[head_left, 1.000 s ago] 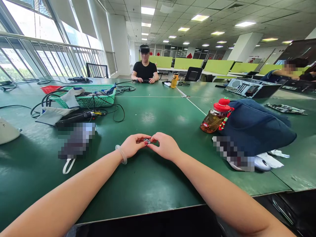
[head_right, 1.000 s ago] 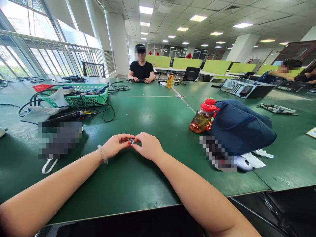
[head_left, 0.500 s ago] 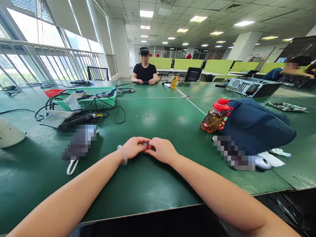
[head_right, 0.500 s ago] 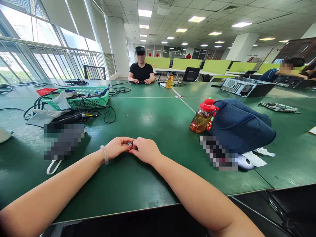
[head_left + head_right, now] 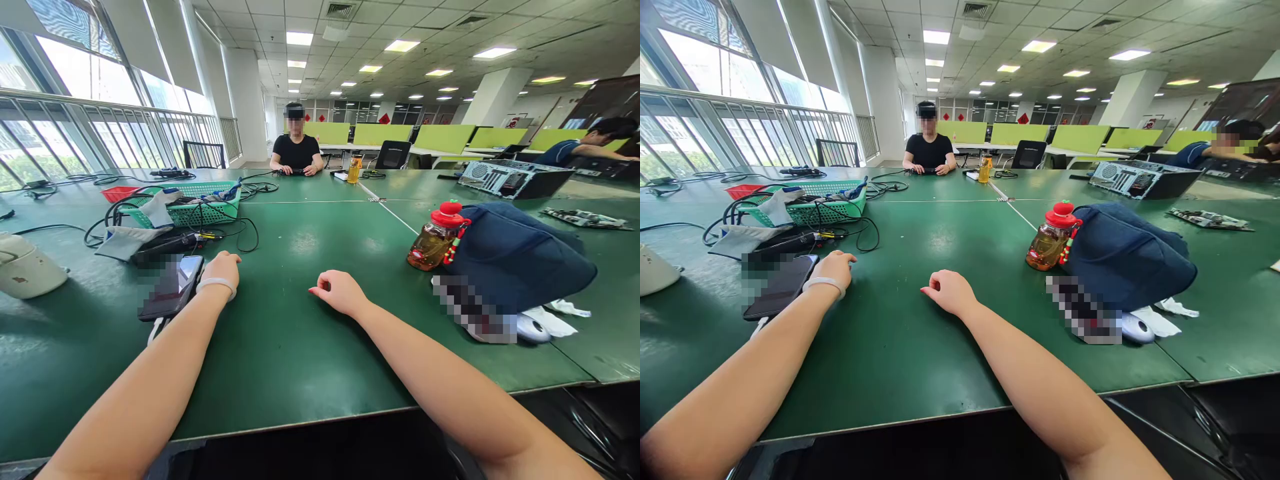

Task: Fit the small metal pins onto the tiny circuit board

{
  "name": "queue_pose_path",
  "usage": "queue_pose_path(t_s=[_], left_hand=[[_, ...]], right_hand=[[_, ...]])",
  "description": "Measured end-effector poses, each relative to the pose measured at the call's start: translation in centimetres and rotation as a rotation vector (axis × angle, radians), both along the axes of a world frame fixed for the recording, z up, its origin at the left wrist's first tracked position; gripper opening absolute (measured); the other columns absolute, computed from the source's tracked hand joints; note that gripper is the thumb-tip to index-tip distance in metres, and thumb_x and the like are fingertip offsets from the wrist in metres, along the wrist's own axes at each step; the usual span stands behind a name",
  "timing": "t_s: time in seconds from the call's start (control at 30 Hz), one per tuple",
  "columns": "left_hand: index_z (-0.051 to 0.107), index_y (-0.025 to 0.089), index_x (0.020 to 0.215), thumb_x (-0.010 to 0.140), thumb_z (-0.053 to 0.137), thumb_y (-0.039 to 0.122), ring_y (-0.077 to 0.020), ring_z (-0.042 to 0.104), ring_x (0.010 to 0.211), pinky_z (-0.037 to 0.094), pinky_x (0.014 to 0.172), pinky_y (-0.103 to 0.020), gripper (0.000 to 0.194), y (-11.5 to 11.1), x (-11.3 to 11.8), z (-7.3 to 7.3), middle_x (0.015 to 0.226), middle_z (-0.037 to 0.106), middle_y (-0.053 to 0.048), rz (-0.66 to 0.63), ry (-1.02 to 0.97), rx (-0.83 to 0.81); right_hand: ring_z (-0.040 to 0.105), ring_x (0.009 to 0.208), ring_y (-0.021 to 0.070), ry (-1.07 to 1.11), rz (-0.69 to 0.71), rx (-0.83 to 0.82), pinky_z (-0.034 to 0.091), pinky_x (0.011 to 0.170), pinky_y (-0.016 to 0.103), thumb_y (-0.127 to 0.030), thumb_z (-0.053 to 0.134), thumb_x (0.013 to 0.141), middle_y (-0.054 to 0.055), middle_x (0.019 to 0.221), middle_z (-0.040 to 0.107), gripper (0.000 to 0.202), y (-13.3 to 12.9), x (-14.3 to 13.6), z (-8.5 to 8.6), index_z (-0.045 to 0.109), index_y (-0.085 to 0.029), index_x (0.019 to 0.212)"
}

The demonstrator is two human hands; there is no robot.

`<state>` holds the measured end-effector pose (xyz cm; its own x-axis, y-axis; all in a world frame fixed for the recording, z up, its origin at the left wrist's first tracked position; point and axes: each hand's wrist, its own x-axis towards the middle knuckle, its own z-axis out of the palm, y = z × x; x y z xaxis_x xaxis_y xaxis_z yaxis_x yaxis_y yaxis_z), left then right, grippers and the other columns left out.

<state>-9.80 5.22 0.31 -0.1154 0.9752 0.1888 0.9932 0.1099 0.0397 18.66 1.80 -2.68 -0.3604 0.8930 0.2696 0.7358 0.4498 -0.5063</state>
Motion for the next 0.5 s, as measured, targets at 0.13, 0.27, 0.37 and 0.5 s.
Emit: queue_pose_path(t_s=[0.13,0.27,0.37,0.5], left_hand=[[0.062,0.018,0.108,0.075,0.042,0.012,-0.0284,0.06,0.09,0.046,0.077,-0.037,0.04,0.1,-0.3,-0.1,0.113,0.058,-0.014,0.034,0.001,-0.018],[0.066,0.018,0.099,0.072,0.049,0.015,-0.0298,0.059,0.091,0.046,0.076,-0.037,0.033,0.2,-0.5,-0.1,0.11,0.06,-0.014,0.062,-0.027,-0.038],[0.067,0.019,0.092,0.068,0.054,0.018,-0.0301,0.06,0.089,0.047,0.074,-0.038,0.027,0.3,-0.7,-0.3,0.104,0.063,-0.014,0.076,-0.067,-0.028],[0.067,0.019,0.089,0.066,0.059,0.021,-0.0306,0.059,0.088,0.045,0.075,-0.039,0.025,0.6,-1.2,-0.7,0.085,0.066,-0.014,0.054,-0.168,0.011]], right_hand=[[0.047,0.062,0.0096,-0.001,0.041,-0.01,0.032,0.056,0.022,-0.04,0.057,0.078,-0.001,0.067,0.056,0.029,0.1,0.0,-0.3,0.051,-0.018,0.061],[0.046,0.06,0.0093,-0.016,0.082,-0.011,0.032,0.056,0.022,-0.039,0.057,0.078,-0.001,0.067,0.055,0.028,0.0,0.0,-0.2,0.053,-0.017,0.062],[0.046,0.06,0.009,-0.03,0.1,-0.008,0.032,0.056,0.022,-0.039,0.057,0.078,-0.001,0.067,0.056,0.026,-0.1,0.0,-0.1,0.053,-0.018,0.063],[0.046,0.06,0.0088,-0.036,0.105,-0.007,0.032,0.056,0.022,-0.038,0.057,0.079,-0.001,0.068,0.056,0.025,0.0,0.0,-0.1,0.054,-0.018,0.064]])
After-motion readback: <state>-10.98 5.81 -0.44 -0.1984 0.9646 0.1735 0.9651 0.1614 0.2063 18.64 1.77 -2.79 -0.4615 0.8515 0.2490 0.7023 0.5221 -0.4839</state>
